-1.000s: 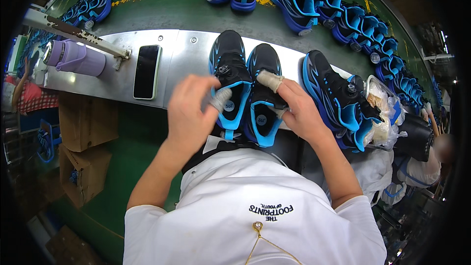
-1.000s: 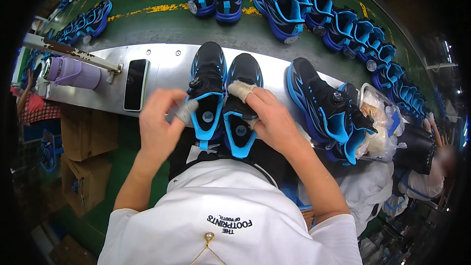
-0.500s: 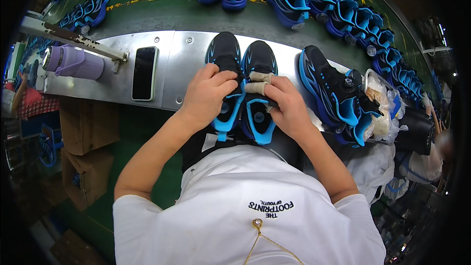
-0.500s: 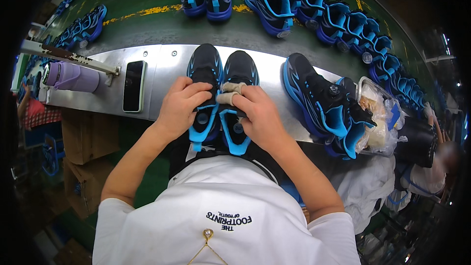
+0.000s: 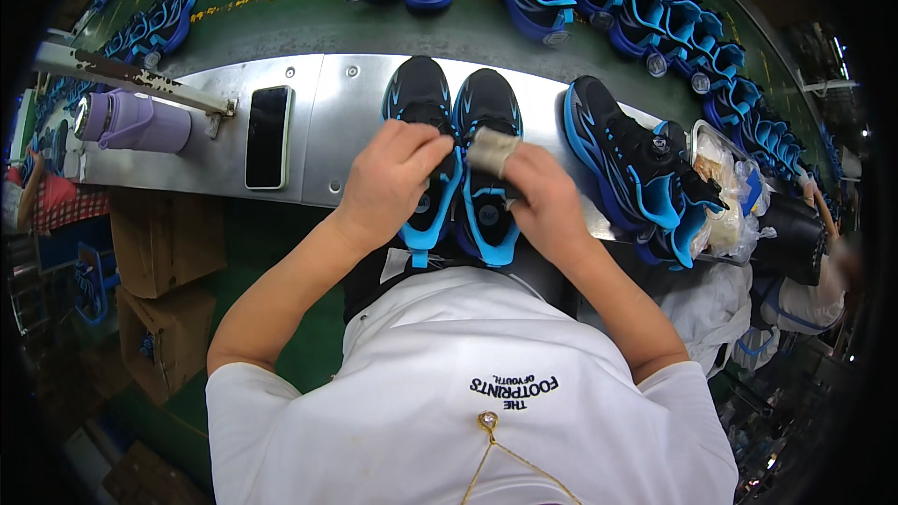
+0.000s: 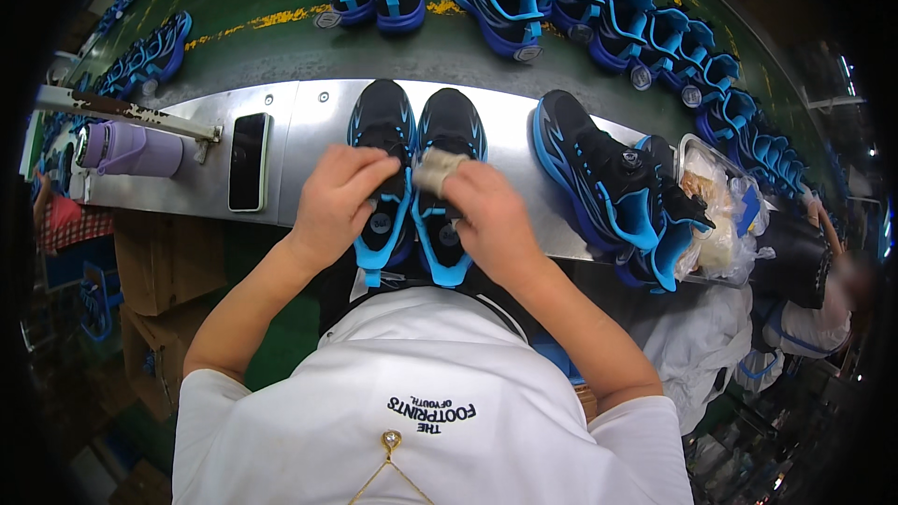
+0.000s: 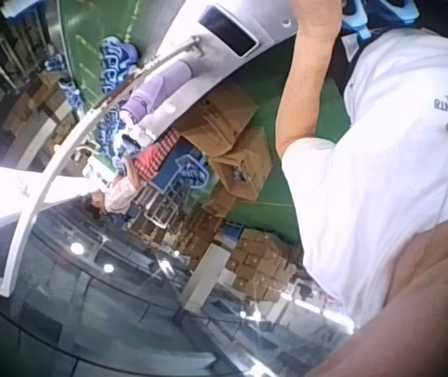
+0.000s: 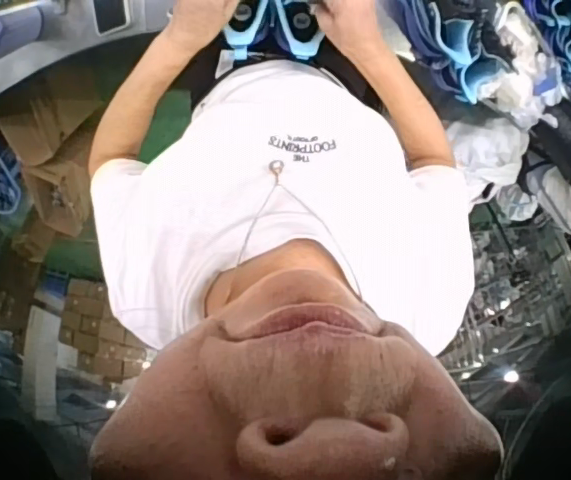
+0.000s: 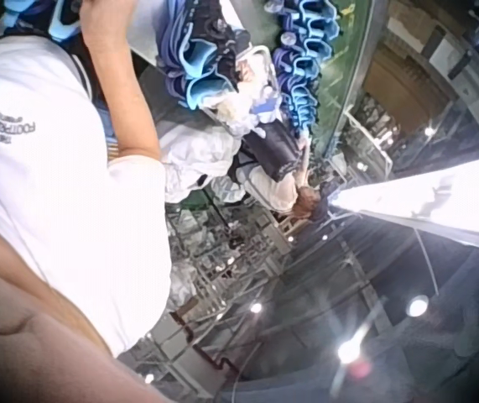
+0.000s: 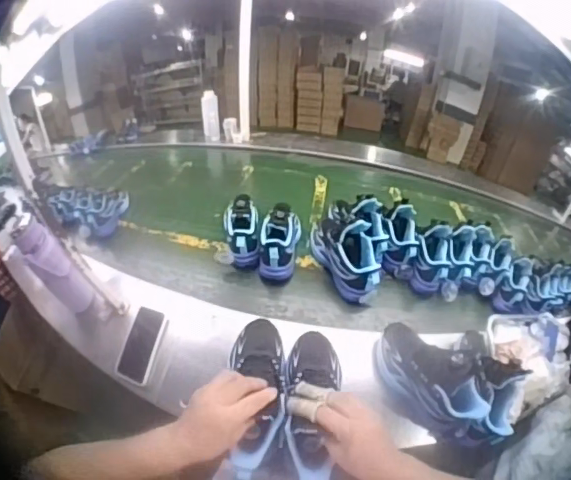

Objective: The person cleans the interior and edges of black and blue sneakers using a cloth by hand, handling them one at a time and placing them on a conveyor belt.

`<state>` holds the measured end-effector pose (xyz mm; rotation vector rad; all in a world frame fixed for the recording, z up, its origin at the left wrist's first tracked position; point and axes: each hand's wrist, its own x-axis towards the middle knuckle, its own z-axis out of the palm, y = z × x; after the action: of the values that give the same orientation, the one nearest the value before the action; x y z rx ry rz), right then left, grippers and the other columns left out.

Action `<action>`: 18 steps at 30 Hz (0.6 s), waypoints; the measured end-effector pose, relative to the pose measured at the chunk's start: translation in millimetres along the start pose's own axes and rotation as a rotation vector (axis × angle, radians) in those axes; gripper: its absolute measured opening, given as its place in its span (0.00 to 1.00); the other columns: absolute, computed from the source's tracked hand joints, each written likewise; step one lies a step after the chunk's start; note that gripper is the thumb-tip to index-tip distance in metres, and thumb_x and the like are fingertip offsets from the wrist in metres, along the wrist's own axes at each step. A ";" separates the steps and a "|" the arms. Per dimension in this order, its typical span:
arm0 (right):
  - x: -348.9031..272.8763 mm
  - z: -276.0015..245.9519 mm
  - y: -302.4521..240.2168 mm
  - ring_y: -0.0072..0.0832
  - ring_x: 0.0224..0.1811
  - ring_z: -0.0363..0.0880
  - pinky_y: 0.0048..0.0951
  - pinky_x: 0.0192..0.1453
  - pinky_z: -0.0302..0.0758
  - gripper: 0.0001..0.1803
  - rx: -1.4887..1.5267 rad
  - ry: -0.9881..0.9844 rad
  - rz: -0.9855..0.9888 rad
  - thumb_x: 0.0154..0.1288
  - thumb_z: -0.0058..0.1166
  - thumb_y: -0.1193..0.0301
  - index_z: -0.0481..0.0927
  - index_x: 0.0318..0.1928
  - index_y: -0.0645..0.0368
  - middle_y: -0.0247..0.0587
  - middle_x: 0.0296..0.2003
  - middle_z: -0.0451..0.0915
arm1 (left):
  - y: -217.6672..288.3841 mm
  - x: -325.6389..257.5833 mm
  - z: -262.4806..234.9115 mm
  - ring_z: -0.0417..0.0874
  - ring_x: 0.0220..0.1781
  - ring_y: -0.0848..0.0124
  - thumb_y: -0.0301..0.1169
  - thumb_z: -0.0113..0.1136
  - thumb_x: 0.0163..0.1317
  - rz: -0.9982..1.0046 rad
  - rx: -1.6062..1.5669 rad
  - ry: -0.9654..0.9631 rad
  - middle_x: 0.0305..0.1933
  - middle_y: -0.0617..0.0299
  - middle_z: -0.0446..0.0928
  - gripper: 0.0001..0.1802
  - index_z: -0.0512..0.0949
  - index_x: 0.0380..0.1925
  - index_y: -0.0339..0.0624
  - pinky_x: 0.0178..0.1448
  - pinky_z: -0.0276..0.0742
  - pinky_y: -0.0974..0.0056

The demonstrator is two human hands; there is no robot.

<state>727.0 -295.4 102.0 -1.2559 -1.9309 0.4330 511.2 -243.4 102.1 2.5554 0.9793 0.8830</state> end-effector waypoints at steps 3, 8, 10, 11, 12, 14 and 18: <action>-2.1 -1.2 7.2 0.41 0.48 0.80 0.36 0.50 0.77 0.20 -0.100 -0.069 -0.165 0.48 0.56 0.84 0.84 0.45 0.58 0.43 0.50 0.81 | -3.4 -0.1 -1.9 0.78 0.46 0.58 0.19 0.60 0.46 0.142 0.028 -0.112 0.46 0.57 0.79 0.20 0.81 0.42 0.39 0.49 0.79 0.59; -8.8 -1.0 8.7 0.41 0.52 0.79 0.36 0.53 0.77 0.12 -0.217 -0.120 -0.225 0.52 0.56 0.77 0.83 0.40 0.58 0.42 0.48 0.80 | 2.0 -3.6 2.3 0.74 0.43 0.63 0.26 0.58 0.47 0.245 0.211 -0.086 0.43 0.61 0.74 0.11 0.78 0.34 0.39 0.42 0.74 0.63; -9.4 -0.3 5.0 0.41 0.56 0.77 0.37 0.56 0.76 0.13 -0.268 -0.106 -0.227 0.53 0.56 0.77 0.81 0.41 0.58 0.43 0.48 0.79 | 5.2 -0.9 3.4 0.74 0.44 0.62 0.26 0.58 0.47 0.229 0.215 -0.079 0.43 0.61 0.74 0.11 0.78 0.33 0.39 0.43 0.74 0.63; -7.2 2.1 2.1 0.41 0.56 0.77 0.37 0.56 0.76 0.13 -0.264 -0.111 -0.223 0.53 0.56 0.77 0.81 0.41 0.58 0.43 0.48 0.79 | 8.6 -1.3 3.8 0.74 0.44 0.62 0.25 0.58 0.48 0.213 0.219 -0.076 0.43 0.61 0.74 0.10 0.78 0.33 0.40 0.43 0.74 0.63; -4.0 5.9 -0.7 0.42 0.57 0.77 0.37 0.57 0.76 0.15 -0.298 -0.115 -0.203 0.53 0.56 0.77 0.81 0.43 0.59 0.44 0.49 0.79 | 10.5 -0.8 5.0 0.73 0.45 0.61 0.25 0.58 0.47 0.155 0.239 -0.172 0.45 0.60 0.75 0.11 0.79 0.33 0.40 0.44 0.74 0.61; -2.9 14.0 -3.6 0.46 0.61 0.74 0.41 0.62 0.74 0.18 -0.342 -0.131 -0.143 0.55 0.54 0.78 0.78 0.49 0.59 0.47 0.52 0.76 | 12.2 -1.7 6.0 0.75 0.48 0.58 0.23 0.58 0.47 0.096 0.213 -0.160 0.48 0.58 0.76 0.14 0.80 0.37 0.39 0.48 0.76 0.59; -22.6 5.4 -0.8 0.51 0.66 0.68 0.47 0.68 0.68 0.16 -0.288 -0.169 -0.142 0.54 0.54 0.81 0.79 0.46 0.61 0.52 0.57 0.73 | 16.6 -11.2 -1.3 0.72 0.57 0.54 0.20 0.57 0.48 -0.017 0.059 -0.122 0.55 0.56 0.75 0.18 0.80 0.42 0.40 0.57 0.75 0.54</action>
<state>727.2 -315.0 89.6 -1.2828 -2.2725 0.1970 512.3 -263.2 105.3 2.6111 1.0033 0.6939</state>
